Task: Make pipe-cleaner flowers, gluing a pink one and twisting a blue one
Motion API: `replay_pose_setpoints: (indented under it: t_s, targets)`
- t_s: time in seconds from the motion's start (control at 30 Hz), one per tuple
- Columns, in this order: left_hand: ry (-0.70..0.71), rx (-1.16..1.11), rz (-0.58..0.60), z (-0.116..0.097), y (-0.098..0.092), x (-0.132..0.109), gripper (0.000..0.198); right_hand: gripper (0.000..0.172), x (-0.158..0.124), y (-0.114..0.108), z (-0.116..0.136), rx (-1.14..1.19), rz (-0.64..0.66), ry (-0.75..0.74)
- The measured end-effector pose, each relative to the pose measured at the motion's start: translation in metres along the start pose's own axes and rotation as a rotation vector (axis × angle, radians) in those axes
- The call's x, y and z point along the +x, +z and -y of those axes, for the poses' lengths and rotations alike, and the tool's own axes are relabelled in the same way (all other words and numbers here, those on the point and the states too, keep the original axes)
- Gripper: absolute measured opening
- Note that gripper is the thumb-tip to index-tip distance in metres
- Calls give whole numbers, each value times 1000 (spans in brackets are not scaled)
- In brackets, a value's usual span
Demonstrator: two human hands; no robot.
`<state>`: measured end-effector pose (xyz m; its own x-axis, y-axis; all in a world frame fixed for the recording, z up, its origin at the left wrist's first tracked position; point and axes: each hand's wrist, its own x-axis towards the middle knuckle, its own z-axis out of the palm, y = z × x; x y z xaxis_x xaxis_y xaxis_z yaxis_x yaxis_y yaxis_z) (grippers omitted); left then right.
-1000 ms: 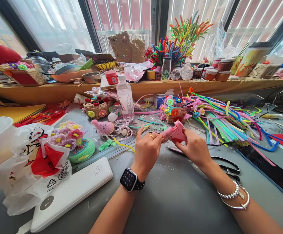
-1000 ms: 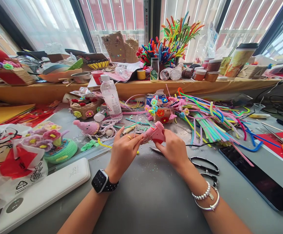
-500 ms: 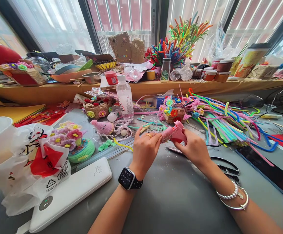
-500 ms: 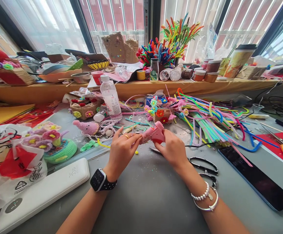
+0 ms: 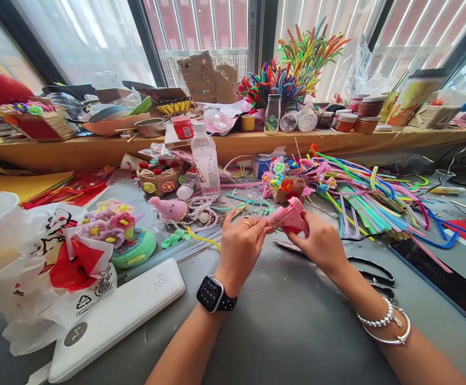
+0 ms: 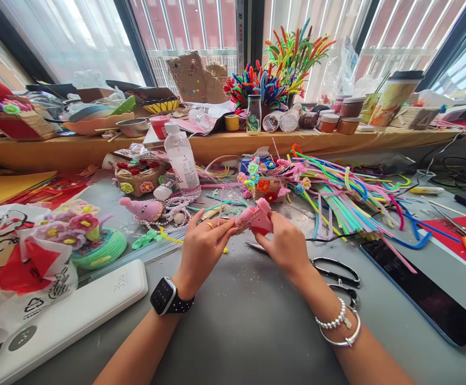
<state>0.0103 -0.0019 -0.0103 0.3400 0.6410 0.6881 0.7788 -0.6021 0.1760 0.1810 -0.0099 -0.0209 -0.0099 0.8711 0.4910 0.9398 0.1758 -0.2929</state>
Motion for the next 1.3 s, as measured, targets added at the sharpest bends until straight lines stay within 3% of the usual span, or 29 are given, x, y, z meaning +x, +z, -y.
replay_pose_setpoints:
  t_s: [0.23, 0.37, 1.3]
  targets:
    - [159, 89, -149, -4, -3, 1, 22, 25, 1, 0, 0, 42, -42, 37]
    - [218, 111, -130, -7, -4, 0, 30, 22, 2, -1, 0, 59, -29, 63]
    - [138, 55, -73, -4, 2, -1, 26, 23, 3, -4, 3, 148, 68, 117]
